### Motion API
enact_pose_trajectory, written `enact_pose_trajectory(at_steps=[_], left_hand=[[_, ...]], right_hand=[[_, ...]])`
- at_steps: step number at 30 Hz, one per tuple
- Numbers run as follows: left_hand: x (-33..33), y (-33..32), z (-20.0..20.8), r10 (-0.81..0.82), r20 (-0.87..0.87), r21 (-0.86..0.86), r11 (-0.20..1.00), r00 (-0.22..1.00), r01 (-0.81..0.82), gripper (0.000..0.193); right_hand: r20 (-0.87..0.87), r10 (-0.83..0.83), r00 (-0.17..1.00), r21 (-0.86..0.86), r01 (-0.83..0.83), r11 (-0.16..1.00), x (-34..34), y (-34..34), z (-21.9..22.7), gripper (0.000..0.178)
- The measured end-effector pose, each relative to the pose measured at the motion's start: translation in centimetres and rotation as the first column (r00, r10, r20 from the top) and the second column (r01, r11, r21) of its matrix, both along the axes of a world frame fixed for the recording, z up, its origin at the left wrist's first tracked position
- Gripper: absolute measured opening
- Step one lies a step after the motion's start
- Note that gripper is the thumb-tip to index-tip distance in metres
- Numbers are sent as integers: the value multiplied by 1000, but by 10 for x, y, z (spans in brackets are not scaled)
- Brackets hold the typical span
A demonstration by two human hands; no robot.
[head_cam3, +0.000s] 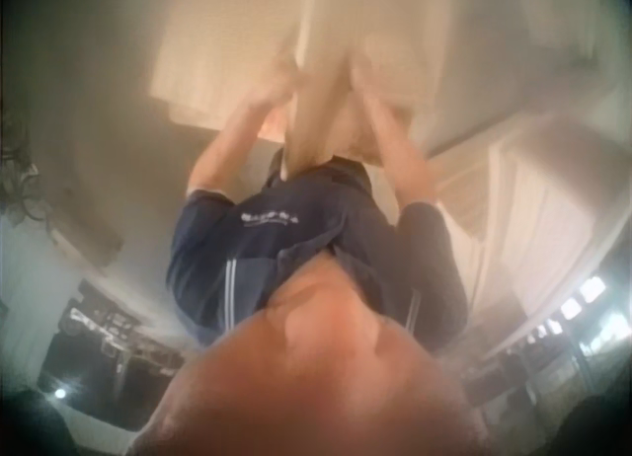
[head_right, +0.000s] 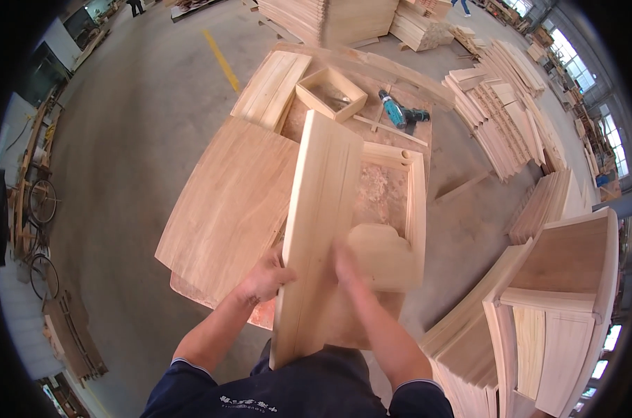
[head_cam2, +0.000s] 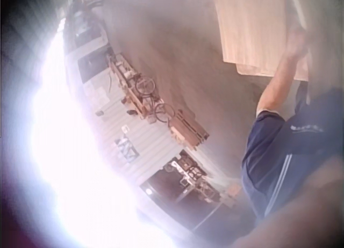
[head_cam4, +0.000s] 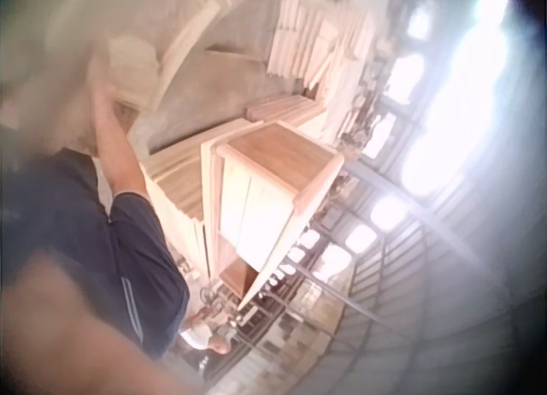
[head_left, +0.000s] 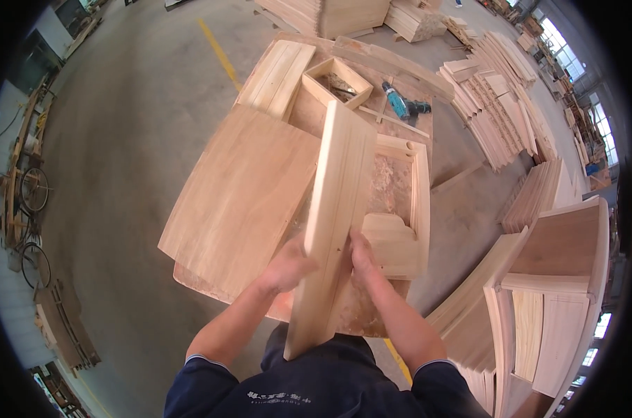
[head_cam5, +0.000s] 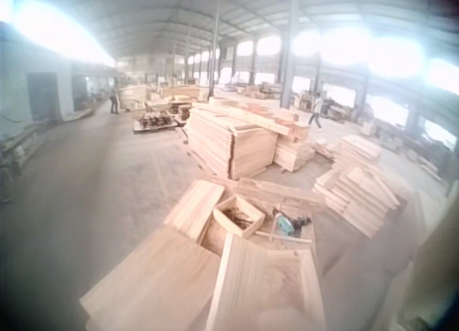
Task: The person assembles a wooden drawer by using a power drill to drive screws into pre-drilled holes, attaching the drawer front and sides, and then slides the completed drawer into a larger wooden cabinet frame.
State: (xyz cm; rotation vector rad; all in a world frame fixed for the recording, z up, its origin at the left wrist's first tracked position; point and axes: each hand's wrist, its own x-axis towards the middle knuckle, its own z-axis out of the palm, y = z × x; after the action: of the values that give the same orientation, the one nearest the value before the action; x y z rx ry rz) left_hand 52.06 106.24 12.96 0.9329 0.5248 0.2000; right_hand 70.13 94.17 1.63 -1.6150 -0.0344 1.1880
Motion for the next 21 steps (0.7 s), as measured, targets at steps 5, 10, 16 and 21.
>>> enact_pose_trajectory(at_steps=[5, 10, 16, 21], left_hand=[[2, 2, -22, 132, 38, -531, 842, 991, -92, 37], [20, -2, -54, 95, 20, -274, 958, 995, -86, 23], [24, 8, -69, 34, -87, 90, 996, 996, -26, 37], [18, 14, -71, -12, -6, 180, 984, 1000, 13, 48]], right_hand=[[-225, -179, 958, 178, 221, 959, -6, 10, -8, 65], [-203, -147, 968, 209, 189, 960, -2, 13, 2, 65], [-195, -180, 964, 158, 212, 964, -12, 17, 1, 69], [-205, -157, 966, 135, 187, 973, -19, 23, 11, 71]])
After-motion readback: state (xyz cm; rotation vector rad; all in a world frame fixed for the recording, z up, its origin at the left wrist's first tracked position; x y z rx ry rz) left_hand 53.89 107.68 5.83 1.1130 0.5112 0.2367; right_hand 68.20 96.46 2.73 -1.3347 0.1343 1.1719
